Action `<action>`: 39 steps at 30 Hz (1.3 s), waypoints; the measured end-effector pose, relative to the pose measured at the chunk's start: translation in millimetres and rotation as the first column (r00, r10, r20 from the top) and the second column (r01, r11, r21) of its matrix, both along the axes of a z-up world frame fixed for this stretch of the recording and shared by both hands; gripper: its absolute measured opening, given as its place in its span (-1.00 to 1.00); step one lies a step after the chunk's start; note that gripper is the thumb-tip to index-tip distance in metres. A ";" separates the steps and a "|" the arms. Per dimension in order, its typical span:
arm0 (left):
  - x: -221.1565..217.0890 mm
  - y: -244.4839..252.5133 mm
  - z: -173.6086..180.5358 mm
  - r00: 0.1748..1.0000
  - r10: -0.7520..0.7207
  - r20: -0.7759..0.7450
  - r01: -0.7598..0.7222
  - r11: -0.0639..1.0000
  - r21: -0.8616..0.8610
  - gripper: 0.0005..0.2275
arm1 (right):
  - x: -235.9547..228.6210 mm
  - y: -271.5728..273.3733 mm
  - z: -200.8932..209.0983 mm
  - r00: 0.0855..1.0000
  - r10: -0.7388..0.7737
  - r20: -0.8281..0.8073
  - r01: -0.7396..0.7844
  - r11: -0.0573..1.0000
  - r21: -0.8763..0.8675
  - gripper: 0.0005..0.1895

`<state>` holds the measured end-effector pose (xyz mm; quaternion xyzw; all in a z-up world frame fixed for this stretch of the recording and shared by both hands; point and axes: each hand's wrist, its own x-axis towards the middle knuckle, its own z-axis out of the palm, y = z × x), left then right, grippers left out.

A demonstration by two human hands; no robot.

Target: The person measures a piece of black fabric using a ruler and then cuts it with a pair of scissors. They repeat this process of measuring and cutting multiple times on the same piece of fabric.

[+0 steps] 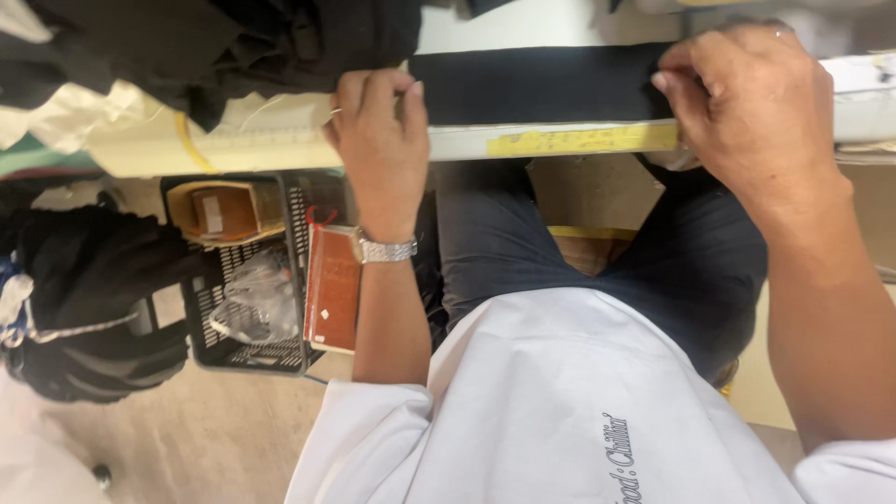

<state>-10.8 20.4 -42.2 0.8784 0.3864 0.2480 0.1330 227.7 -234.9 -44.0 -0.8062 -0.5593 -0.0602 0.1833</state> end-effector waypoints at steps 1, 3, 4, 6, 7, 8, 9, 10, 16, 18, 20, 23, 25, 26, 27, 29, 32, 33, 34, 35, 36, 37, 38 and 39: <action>0.5 -0.6 -0.5 0.999 -0.001 0.053 0.002 1.000 -0.026 -0.94 | -0.4 3.3 -6.0 0.996 -0.083 0.021 0.085 0.987 -0.133 -0.86; -0.8 -0.3 -1.9 0.998 0.006 0.061 -0.004 1.000 -0.022 -0.96 | 1.5 0.0 -17.5 0.996 -0.071 0.054 0.076 0.991 -0.108 -0.84; 0.1 -0.8 -2.8 0.997 -0.007 0.075 0.009 1.000 -0.025 -0.97 | 3.9 -2.5 -22.7 0.993 -0.078 0.092 0.086 0.992 -0.088 -0.82; -2.0 -1.6 -7.1 0.996 -0.024 0.087 0.023 1.000 0.021 -0.98 | 2.9 -2.2 -25.7 0.993 -0.088 0.073 0.095 0.991 -0.093 -0.82; -1.2 -2.3 -9.3 0.993 -0.058 0.098 0.052 0.997 0.062 -0.99 | 2.6 -3.9 -26.9 0.992 -0.114 0.055 0.119 0.988 -0.103 -0.83; -1.3 -4.4 -9.7 0.994 -0.056 0.099 0.050 0.997 0.065 -0.99 | 1.6 -1.2 -25.9 0.992 -0.112 0.056 0.117 0.988 -0.100 -0.83; -0.3 -7.4 -10.9 0.984 -0.131 0.119 0.115 0.984 0.136 -0.94 | 0.4 -0.6 -24.8 0.991 -0.125 0.052 0.131 0.984 -0.118 -0.82; 0.7 -10.4 -12.3 0.969 -0.207 0.134 0.177 0.962 0.206 -0.87 | -0.7 -0.1 -23.9 0.989 -0.139 0.048 0.145 0.980 -0.136 -0.82; 37.2 -91.0 19.0 0.684 -0.683 0.257 0.592 0.725 0.351 -0.94 | -12.5 15.3 4.8 0.992 -0.123 -0.038 0.116 0.981 -0.153 -0.47; 42.1 -114.1 34.9 0.596 -0.727 0.342 0.682 0.683 0.262 -0.91 | -7.1 20.3 4.8 0.984 -0.152 -0.095 0.129 0.969 -0.211 -0.39; 51.0 -116.8 68.8 0.485 -0.759 0.435 0.776 0.603 0.185 -0.87 | -5.4 17.1 12.6 0.969 -0.204 -0.140 0.160 0.949 -0.270 -0.30; 55.6 -88.9 128.1 0.292 -0.801 0.522 0.947 0.320 -0.039 -0.76 | -3.4 -5.3 20.7 0.910 -0.148 -0.388 0.119 0.988 -0.098 -0.66; 45.7 -66.8 142.4 0.604 -0.479 0.637 0.553 0.827 0.098 -0.90 | 14.2 -27.4 10.7 0.851 0.033 -0.525 0.109 0.965 0.237 -0.76; 56.0 -50.8 138.3 0.586 -0.494 0.642 0.568 0.816 0.110 -0.90 | 21.2 -36.8 18.3 0.858 0.019 -0.513 0.124 0.962 0.244 -0.76; 64.0 -35.5 134.3 0.647 -0.450 0.616 0.469 0.871 0.144 -0.95 | 24.2 -46.8 24.4 0.766 -0.059 -0.640 0.283 0.925 0.254 -0.80; 85.9 -16.9 123.6 0.695 -0.410 0.591 0.378 0.907 0.185 -0.93 | 30.8 -53.0 35.4 0.642 -0.121 -0.757 0.447 0.862 0.240 -0.83; 124.0 -25.3 107.9 0.757 -0.535 0.374 0.411 0.836 0.364 -0.91 | 38.9 -40.2 54.1 0.562 -0.080 -0.823 0.470 0.850 0.238 -0.79; 133.9 -40.6 105.0 0.668 -0.687 0.286 0.550 0.715 0.432 -0.94 | 37.6 -35.5 61.9 0.505 -0.048 -0.862 0.486 0.841 0.237 -0.79; 143.5 -55.4 101.9 0.553 -0.812 0.187 0.667 0.566 0.484 -0.83 | 36.0 -30.1 69.4 0.445 -0.015 -0.895 0.501 0.833 0.235 -0.80; 149.0 -64.8 99.0 0.549 -0.814 0.190 0.668 0.564 0.486 -0.83 | 37.9 -30.6 70.3 0.448 -0.017 -0.894 0.503 0.831 0.236 -0.80; 154.4 -74.2 96.0 0.586 -0.801 0.125 0.701 0.578 0.418 -0.82 | 39.5 -31.1 70.9 0.484 -0.032 -0.874 0.503 0.828 0.249 -0.82; 159.4 -83.1 93.2 0.614 -0.787 0.053 0.728 0.591 0.349 -0.79 | 40.8 -31.1 71.2 0.518 -0.044 -0.854 0.503 0.824 0.262 -0.83; 162.9 -84.4 92.9 0.612 -0.789 0.053 0.729 0.588 0.350 -0.79 | 42.4 -32.2 70.6 0.519 -0.045 -0.854 0.505 0.822 0.263 -0.83; 166.7 -85.5 92.8 0.641 -0.766 0.053 0.690 0.606 0.396 -0.84 | 44.0 -33.4 69.9 0.504 0.001 -0.864 0.507 0.809 0.296 -0.79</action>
